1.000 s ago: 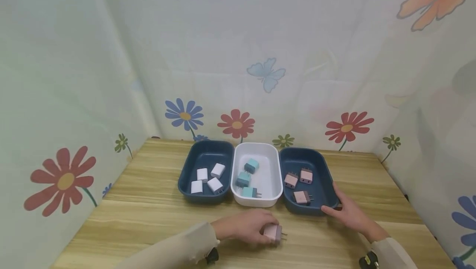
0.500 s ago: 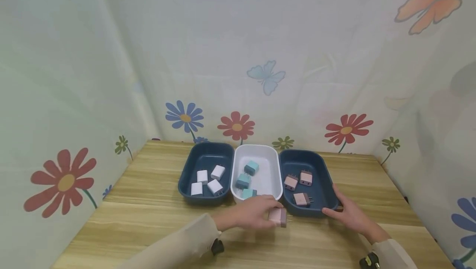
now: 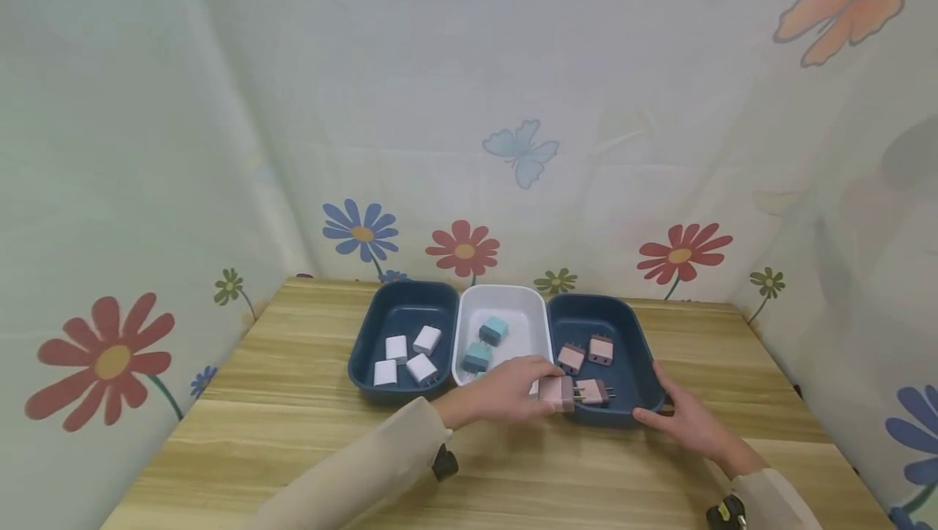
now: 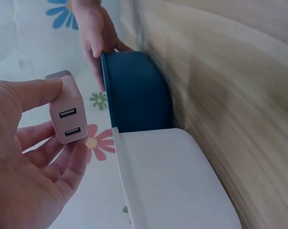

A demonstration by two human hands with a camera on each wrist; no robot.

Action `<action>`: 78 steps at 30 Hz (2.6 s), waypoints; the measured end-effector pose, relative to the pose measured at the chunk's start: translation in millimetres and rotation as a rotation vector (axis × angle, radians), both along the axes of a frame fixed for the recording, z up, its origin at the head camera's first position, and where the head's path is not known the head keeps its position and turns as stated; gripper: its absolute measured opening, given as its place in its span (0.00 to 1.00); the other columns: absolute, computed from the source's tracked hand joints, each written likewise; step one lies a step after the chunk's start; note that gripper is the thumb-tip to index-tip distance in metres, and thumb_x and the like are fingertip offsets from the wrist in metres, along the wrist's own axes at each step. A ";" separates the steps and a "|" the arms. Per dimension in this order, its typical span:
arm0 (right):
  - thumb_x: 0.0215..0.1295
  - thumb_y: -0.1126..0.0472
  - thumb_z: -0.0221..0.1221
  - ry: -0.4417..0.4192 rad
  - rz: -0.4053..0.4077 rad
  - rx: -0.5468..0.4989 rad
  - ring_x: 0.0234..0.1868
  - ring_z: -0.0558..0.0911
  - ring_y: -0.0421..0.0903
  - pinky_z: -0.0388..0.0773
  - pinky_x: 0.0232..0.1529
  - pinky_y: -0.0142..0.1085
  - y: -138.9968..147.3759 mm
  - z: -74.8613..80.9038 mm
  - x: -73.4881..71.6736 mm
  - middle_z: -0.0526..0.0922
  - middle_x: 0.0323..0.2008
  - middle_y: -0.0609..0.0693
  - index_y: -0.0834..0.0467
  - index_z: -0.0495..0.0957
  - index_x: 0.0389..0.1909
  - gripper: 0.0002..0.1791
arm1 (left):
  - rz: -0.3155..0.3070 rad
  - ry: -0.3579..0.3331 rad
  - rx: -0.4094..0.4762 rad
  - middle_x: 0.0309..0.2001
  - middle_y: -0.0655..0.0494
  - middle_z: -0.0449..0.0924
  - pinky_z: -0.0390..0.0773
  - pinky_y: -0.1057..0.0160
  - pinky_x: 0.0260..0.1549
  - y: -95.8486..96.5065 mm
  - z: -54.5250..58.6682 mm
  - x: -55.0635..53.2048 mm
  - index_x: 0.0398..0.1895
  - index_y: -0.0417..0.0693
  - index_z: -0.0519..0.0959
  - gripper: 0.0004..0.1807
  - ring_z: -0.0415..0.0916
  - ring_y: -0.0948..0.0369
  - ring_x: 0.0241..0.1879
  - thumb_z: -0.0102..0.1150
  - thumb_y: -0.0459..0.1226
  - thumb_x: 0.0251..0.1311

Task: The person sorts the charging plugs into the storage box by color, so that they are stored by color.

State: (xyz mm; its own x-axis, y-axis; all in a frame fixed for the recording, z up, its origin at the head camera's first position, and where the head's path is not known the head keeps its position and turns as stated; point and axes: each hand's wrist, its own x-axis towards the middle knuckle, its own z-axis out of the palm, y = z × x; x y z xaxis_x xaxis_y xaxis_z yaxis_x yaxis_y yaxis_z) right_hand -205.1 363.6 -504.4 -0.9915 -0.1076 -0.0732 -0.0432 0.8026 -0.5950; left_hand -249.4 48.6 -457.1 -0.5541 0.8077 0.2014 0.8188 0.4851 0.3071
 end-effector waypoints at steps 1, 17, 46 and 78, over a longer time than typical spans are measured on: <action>0.62 0.43 0.59 0.001 -0.001 0.001 0.63 0.56 0.74 0.59 0.54 0.67 0.2 -0.1 -0.1 0.47 0.66 0.78 0.65 0.33 0.72 0.55 | 0.006 -0.001 0.007 0.50 0.61 0.75 0.68 0.76 0.41 1.0 0.8 -1.2 0.58 0.50 0.74 0.24 0.68 0.70 0.41 0.61 0.47 0.59; 0.62 0.46 0.60 0.026 0.015 -0.023 0.63 0.56 0.74 0.59 0.55 0.65 -3.7 3.3 4.3 0.48 0.66 0.78 0.66 0.34 0.72 0.54 | 0.049 -0.039 0.051 0.45 0.63 0.75 0.68 0.77 0.35 35.4 -7.1 -28.3 0.56 0.51 0.75 0.23 0.68 0.71 0.37 0.60 0.48 0.60; 0.63 0.46 0.60 0.035 0.025 -0.018 0.62 0.60 0.72 0.63 0.54 0.63 -0.9 2.3 1.4 0.50 0.66 0.78 0.66 0.35 0.73 0.54 | 0.071 -0.072 0.004 0.41 0.63 0.73 0.66 0.77 0.32 74.6 -17.6 -45.2 0.53 0.51 0.75 0.20 0.67 0.69 0.35 0.63 0.43 0.58; 0.64 0.48 0.59 0.046 0.038 -0.049 0.61 0.63 0.71 0.67 0.52 0.60 -2.2 4.2 4.9 0.51 0.65 0.78 0.67 0.35 0.72 0.52 | 0.137 0.010 0.071 0.52 0.57 0.75 0.69 0.74 0.50 79.6 -23.1 -52.1 0.60 0.49 0.73 0.22 0.72 0.67 0.51 0.58 0.41 0.63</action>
State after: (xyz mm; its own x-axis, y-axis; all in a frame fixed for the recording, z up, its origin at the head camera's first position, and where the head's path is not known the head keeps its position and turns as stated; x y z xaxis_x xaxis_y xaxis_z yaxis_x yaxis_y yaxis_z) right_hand -200.3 361.4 -500.2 -0.9889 -0.1472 -0.0217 -0.1008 0.7697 -0.6305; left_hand -301.5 128.2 -480.1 -0.6556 0.7085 0.2613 0.7498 0.5696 0.3367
